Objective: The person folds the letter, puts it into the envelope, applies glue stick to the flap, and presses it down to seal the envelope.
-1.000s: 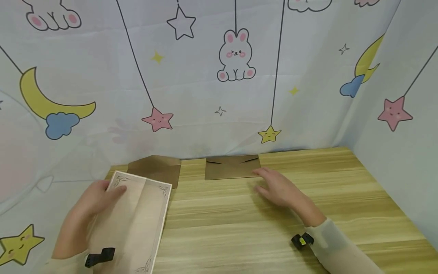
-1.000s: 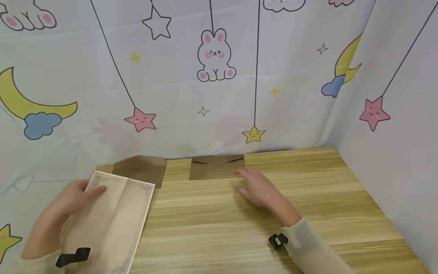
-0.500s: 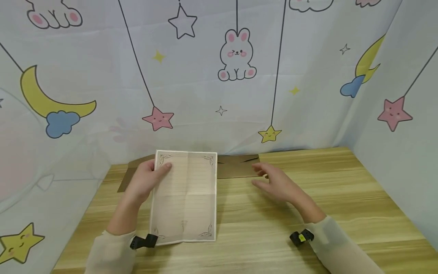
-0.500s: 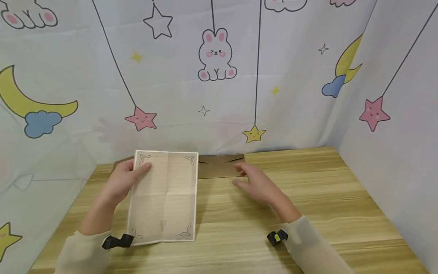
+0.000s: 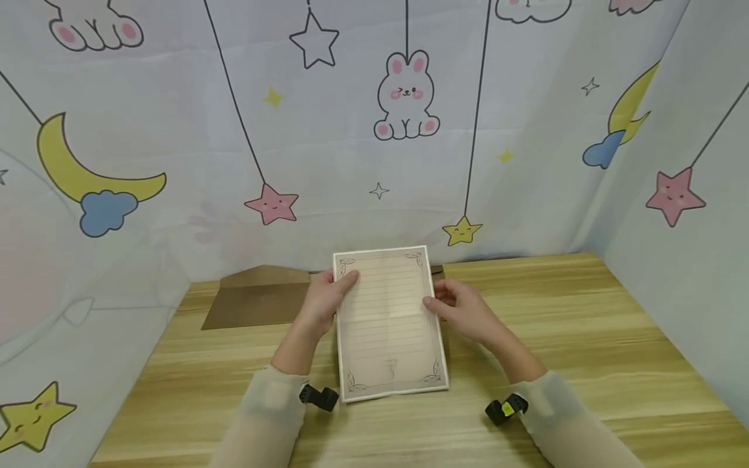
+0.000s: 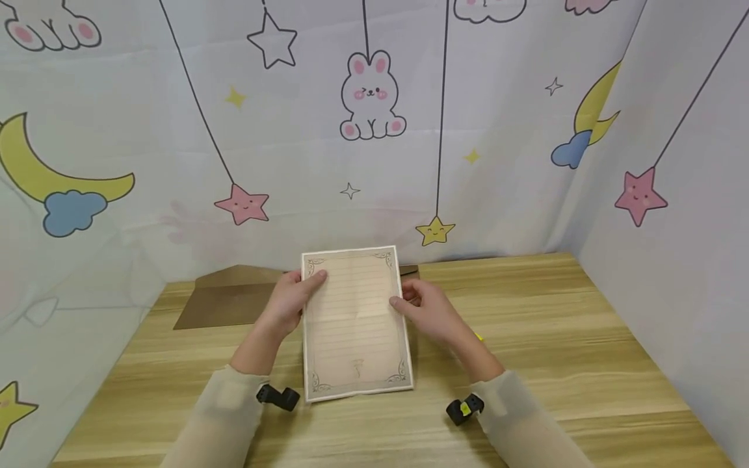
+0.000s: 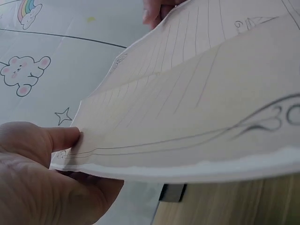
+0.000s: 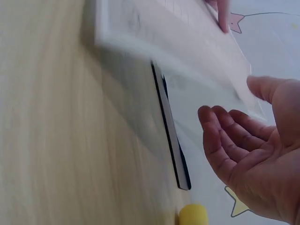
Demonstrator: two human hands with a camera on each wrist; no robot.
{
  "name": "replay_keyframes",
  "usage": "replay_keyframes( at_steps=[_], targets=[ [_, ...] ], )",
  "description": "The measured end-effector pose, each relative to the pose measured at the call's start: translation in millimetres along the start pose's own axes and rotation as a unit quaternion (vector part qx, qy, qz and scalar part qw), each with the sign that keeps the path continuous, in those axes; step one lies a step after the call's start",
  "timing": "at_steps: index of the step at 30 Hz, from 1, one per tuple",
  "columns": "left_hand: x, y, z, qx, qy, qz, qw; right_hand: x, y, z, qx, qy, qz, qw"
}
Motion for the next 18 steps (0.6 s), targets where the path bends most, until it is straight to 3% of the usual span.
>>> replay_keyframes(
  at_steps=[5,12,15,18],
  targets=[
    [-1.4,-9.6,-16.6,0.036,-0.008,0.016,0.9992,0.2,9,0,-0.064,0.002,-0.046,0.9969],
    [2.8,-13.1,-18.8,0.042,-0.015,0.024,0.9987,-3.5,14,11,-0.102,0.026,-0.073,0.9918],
    [6.5,-9.6,-17.7,0.030,-0.026,-0.001,0.9992,-4.7,13,17,-0.117,0.036,-0.080,0.9893],
    [10.6,-3.8,-18.5,0.005,-0.050,-0.047,0.9976,-5.6,12,21,-0.136,0.041,-0.084,0.9864]
  ],
)
Point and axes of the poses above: each hand's wrist, its own x-axis away from the middle knuckle, its own z-axis out of the back of the hand, y = z × x, the point moved 9 cm from there along -x, towards the middle knuckle, and after that the axes turned 12 degrees about -z, right-handed, at the moved point
